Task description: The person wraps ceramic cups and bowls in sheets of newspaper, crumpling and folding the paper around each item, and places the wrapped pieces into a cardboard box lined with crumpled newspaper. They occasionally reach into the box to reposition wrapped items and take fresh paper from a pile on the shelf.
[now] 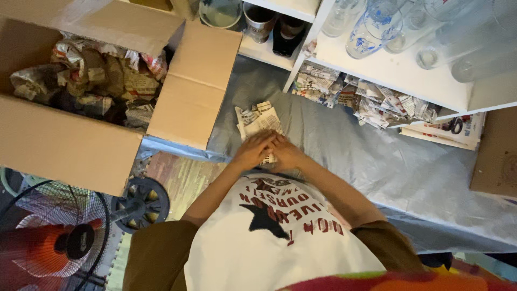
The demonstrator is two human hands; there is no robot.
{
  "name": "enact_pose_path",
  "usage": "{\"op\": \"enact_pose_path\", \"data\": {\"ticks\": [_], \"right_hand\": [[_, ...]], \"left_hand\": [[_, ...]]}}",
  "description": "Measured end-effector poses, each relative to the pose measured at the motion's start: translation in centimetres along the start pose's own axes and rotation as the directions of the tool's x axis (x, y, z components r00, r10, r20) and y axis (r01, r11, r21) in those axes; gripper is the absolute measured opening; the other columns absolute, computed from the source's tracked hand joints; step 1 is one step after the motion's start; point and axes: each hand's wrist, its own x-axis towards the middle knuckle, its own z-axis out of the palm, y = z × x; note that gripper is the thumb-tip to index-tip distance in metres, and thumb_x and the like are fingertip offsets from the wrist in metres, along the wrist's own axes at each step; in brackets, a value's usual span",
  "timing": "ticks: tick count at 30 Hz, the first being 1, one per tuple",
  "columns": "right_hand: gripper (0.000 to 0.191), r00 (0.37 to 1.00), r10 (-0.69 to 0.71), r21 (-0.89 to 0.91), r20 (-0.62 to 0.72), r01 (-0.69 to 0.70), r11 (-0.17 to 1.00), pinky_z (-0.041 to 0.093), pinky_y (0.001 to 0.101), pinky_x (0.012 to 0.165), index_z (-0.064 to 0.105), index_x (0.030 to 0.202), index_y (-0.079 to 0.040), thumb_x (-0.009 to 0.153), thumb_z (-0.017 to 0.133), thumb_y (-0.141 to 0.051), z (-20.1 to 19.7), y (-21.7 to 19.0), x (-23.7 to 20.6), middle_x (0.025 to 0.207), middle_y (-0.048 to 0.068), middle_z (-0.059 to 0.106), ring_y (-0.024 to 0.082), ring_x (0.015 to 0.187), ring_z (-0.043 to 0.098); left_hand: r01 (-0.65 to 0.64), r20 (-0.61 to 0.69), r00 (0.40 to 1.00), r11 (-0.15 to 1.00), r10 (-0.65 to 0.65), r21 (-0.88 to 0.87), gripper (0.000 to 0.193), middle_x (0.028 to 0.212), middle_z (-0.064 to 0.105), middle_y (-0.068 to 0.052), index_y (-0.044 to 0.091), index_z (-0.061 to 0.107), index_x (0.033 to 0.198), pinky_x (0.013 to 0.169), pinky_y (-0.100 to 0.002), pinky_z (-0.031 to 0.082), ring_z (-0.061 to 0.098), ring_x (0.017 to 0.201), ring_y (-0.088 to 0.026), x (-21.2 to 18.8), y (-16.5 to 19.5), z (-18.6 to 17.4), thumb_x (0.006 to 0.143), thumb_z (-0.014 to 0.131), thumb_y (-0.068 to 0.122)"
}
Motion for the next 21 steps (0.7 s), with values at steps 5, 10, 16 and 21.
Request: {"op": "enact_pose_path", "data": {"ticks": [5, 10, 16, 21], "right_hand": [[0.092, 0.992, -0.125, 0.004, -0.015, 0.125, 0.992, 0.033, 0.0478, 0.124, 0.036, 0.15, -0.016, 0.072, 0.085, -0.015, -1.6, 1.4, -2.9, 0.165, 0.015, 0.032, 0.036, 0.154, 0.025], [0.045, 0.933, -0.029, 0.341, -0.358, 0.16, 0.926, 0.055, 0.0351, 0.098, 0.056, 0.133, -0.011, 0.093, 0.075, -0.012, -2.0, 2.0, -1.8, 0.134, 0.012, 0.066, 0.024, 0.114, 0.066], [0.019, 0.795, 0.444, 0.74, -0.414, 0.01, 0.673, 0.056, 0.0288, 0.074, 0.069, 0.111, -0.002, 0.102, 0.071, -0.018, -4.8, 3.1, 3.0, 0.096, 0.009, 0.077, 0.014, 0.083, 0.069], [0.023, 0.649, 0.608, 0.765, -0.457, -0.062, 0.641, 0.054, 0.034, 0.073, 0.064, 0.116, -0.001, 0.1, 0.073, -0.015, -6.2, 1.9, 6.2, 0.092, 0.011, 0.074, 0.02, 0.08, 0.068]], "left_hand": [[0.255, 0.096, 0.963, 0.737, -0.251, -0.626, 0.081, 0.157, 0.046, -0.011, 0.013, 0.025, 0.16, 0.116, -0.045, 0.04, 0.057, 0.131, -0.033, -0.2, -2.8, -1.4, 0.099, 0.024, 0.067], [0.318, 0.208, 0.948, 0.746, -0.242, -0.585, 0.082, 0.146, 0.053, -0.023, 0.013, 0.049, 0.154, 0.112, -0.045, 0.039, 0.053, 0.132, -0.039, -1.0, -4.1, -1.8, 0.102, 0.016, 0.067], [0.357, -0.078, 0.836, 0.646, -0.543, -0.675, 0.068, 0.121, 0.063, -0.023, 0.008, 0.059, 0.138, 0.097, -0.043, 0.047, 0.062, 0.11, -0.034, -0.2, -4.3, -1.3, 0.102, 0.037, 0.06], [0.229, -0.248, 0.786, 0.64, -0.566, -0.733, 0.058, 0.1, 0.071, -0.023, 0.004, 0.067, 0.125, 0.084, -0.042, 0.053, 0.07, 0.092, -0.03, 0.9, -3.1, -1.2, 0.102, 0.053, 0.055]]}}
